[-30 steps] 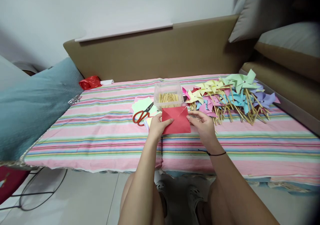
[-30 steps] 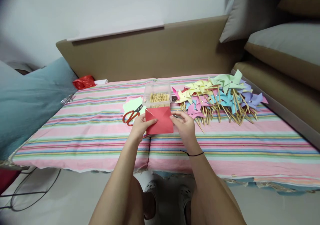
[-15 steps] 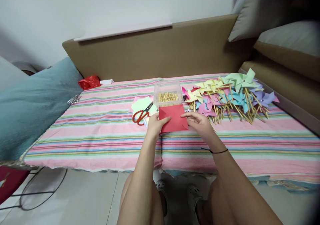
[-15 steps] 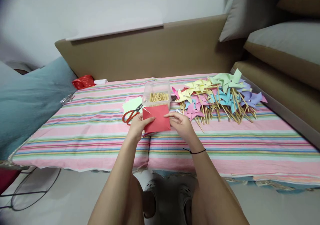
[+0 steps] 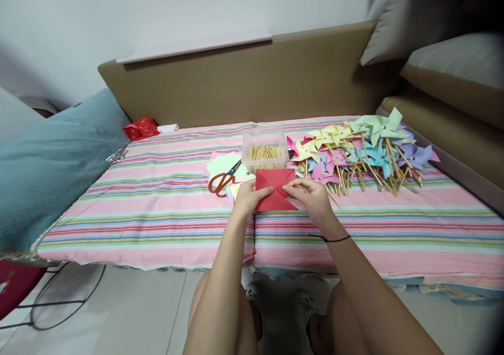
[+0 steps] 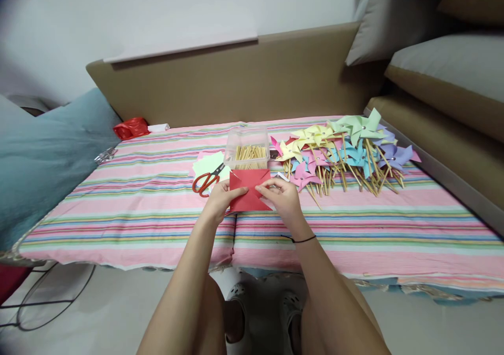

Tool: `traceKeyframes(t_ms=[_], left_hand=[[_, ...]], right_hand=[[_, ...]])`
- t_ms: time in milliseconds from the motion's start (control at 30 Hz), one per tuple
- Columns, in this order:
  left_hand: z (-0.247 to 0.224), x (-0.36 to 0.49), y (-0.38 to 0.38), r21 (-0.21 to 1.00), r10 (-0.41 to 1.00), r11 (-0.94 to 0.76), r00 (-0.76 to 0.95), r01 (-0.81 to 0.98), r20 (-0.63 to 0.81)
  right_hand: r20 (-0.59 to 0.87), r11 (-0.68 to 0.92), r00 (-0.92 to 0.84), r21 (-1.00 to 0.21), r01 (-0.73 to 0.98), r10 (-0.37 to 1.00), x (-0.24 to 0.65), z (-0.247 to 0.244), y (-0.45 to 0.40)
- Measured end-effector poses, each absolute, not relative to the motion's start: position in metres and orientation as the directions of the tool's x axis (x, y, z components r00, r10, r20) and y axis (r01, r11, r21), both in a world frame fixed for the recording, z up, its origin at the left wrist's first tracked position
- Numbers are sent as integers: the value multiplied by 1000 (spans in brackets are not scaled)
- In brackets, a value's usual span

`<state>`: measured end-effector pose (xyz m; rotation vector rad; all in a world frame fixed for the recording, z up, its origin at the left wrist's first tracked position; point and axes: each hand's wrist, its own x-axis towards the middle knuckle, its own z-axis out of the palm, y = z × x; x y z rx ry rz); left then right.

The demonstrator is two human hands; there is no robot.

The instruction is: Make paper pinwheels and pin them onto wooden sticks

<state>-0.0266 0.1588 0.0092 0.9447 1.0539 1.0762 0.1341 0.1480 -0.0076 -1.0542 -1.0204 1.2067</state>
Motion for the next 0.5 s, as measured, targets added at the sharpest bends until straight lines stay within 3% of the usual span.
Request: traceKeyframes(t_ms=[233,500], left_hand=[[12,-24,157,940,960,257,172,-222,-222],[7,-19,157,955,978,169,159,-244,-133]], right_hand=[[36,68,141,-970,-232,989,128,-9,148],[-12,22,144,-972,-233,989,129,-11,147]])
